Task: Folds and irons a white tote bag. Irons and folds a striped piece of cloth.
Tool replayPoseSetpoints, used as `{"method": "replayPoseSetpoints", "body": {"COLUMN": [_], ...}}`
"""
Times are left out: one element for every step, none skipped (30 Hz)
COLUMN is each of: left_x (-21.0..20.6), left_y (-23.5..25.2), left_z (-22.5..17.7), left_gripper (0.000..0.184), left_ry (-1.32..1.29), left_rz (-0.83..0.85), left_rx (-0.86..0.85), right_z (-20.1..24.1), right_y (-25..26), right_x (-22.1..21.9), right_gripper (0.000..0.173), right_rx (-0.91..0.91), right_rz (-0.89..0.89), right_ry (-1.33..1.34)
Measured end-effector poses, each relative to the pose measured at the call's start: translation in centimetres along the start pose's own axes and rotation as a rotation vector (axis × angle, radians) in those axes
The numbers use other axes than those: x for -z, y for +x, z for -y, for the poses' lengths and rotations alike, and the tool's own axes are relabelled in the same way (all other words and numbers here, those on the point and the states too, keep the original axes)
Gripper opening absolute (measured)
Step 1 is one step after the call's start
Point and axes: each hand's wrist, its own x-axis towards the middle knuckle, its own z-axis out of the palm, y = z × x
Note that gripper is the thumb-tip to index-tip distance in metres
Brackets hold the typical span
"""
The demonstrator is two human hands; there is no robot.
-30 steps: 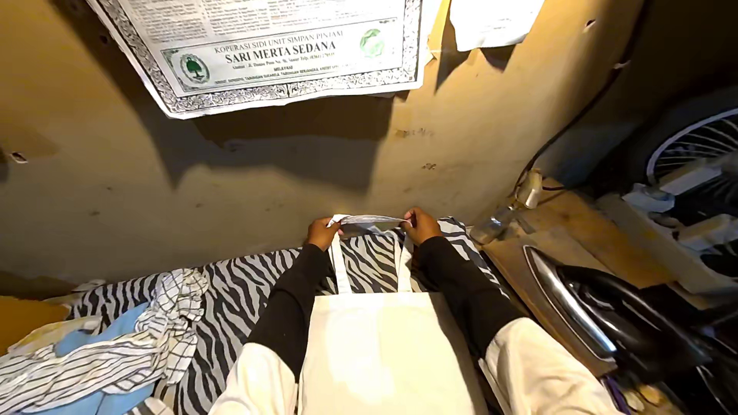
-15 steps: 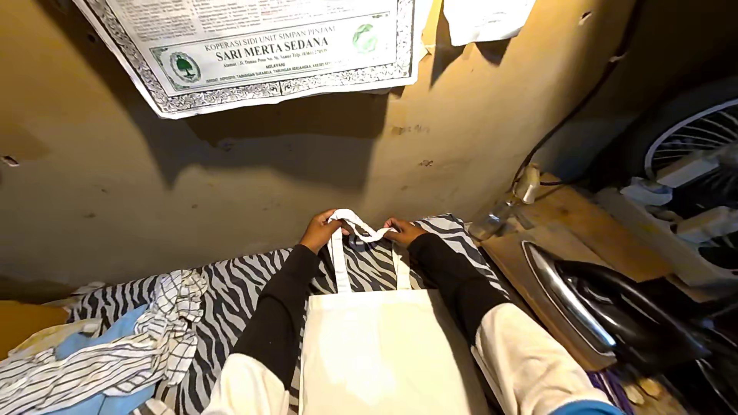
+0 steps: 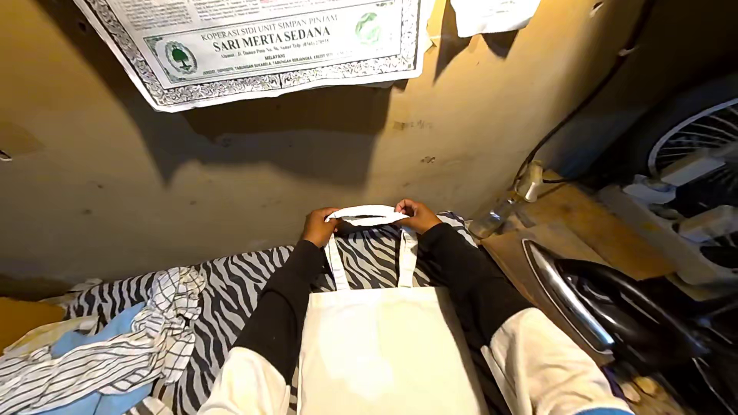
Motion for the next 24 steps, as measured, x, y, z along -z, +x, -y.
{"method": "replayPoseSetpoints", "body": {"left_x": [-0.2,-0.3,-0.5,-0.6,-0.8,-1.0,-1.3,-1.5,-1.7,-1.9,-2.0,-2.0,-2.1,-2.2,-2.3,-2.4,-2.5,-2.6,-2.8,-3.0,-3.1,-3.3,-3.4,-3.7], "left_y": [0.2,0.3,0.4,0.4,0.4,0.5,0.7,1.0,1.3,1.4,1.4,1.4,1.4,1.5,1.5,1.6,1.8,2.0,2.1,2.1,2.0,1.8,1.7,1.7], "left_z": [0.1,0.1,0.2,0.3,0.3,0.4,0.7,1.1,1.5,1.8,1.9,2.0,2.0,2.1,2.2,2.3,2.4,2.6,2.9,3.0,3.0,3.0,2.9,2.9], "left_gripper": [0.025,0.025,0.024,0.023,0.022,0.022,0.023,0.025,0.028,0.03,0.03,0.031,0.031,0.029,0.026,0.024,0.023,0.023,0.024,0.026,0.029,0.032,0.038,0.044], "left_ry": [0.048,0.084,0.11,0.13,0.139,0.126,0.086,0.028,-0.033,-0.081,-0.098,-0.088,-0.067,-0.045,-0.026,-0.011,0.003,0.012,0.02,0.027,0.037,0.07,0.133,0.227], "left_rz": [-0.004,0.001,0.009,0.024,0.038,0.054,0.079,0.117,0.167,0.23,0.292,0.341,0.373,0.384,0.366,0.323,0.277,0.25,0.254,0.286,0.339,0.408,0.475,0.529], "left_rx": [-0.01,-0.02,-0.031,-0.035,-0.036,-0.036,-0.033,-0.02,-0.009,0.0,0.013,0.034,0.055,0.07,0.075,0.074,0.067,0.047,0.018,-0.017,-0.041,-0.059,-0.079,-0.108], "right_z": [0.4,0.9,1.3,1.5,1.5,1.4,1.1,0.9,0.8,0.8,1.0,1.2,1.3,1.1,1.0,0.8,0.6,0.7,0.8,1.0,1.2,1.3,1.4,1.5], "right_y": [-0.2,-0.4,-0.6,-0.7,-0.8,-0.7,-0.6,-0.5,-0.5,-0.6,-0.8,-1.1,-1.2,-1.2,-1.2,-1.2,-1.1,-1.0,-0.8,-0.7,-0.7,-0.6,-0.6,-0.7], "right_x": [0.3,0.6,0.8,0.9,0.8,0.8,0.9,1.1,1.3,1.5,1.7,1.9,2.1,2.3,2.4,2.5,2.4,2.4,2.5,2.5,2.6,2.6,2.6,2.6], "right_gripper": [0.031,0.029,0.026,0.024,0.023,0.022,0.022,0.023,0.022,0.022,0.022,0.021,0.02,0.021,0.023,0.028,0.038,0.05,0.057,0.057,0.053,0.045,0.034,0.028], "right_rx": [0.005,0.007,0.004,0.003,0.004,0.011,0.018,0.024,0.016,0.0,-0.019,-0.035,-0.045,-0.047,-0.049,-0.051,-0.057,-0.073,-0.098,-0.127,-0.152,-0.17,-0.183,-0.198], "right_rz": [0.029,0.074,0.101,0.102,0.078,0.044,0.025,0.023,0.029,0.036,0.043,0.052,0.063,0.067,0.057,0.035,0.016,0.001,-0.01,-0.017,-0.028,-0.042,-0.058,-0.072], "right_ry": [0.009,0.019,0.023,0.018,0.006,-0.014,-0.032,-0.043,-0.049,-0.051,-0.056,-0.061,-0.063,-0.057,-0.041,-0.023,-0.019,-0.048,-0.11,-0.198,-0.29,-0.375,-0.453,-0.507]}}
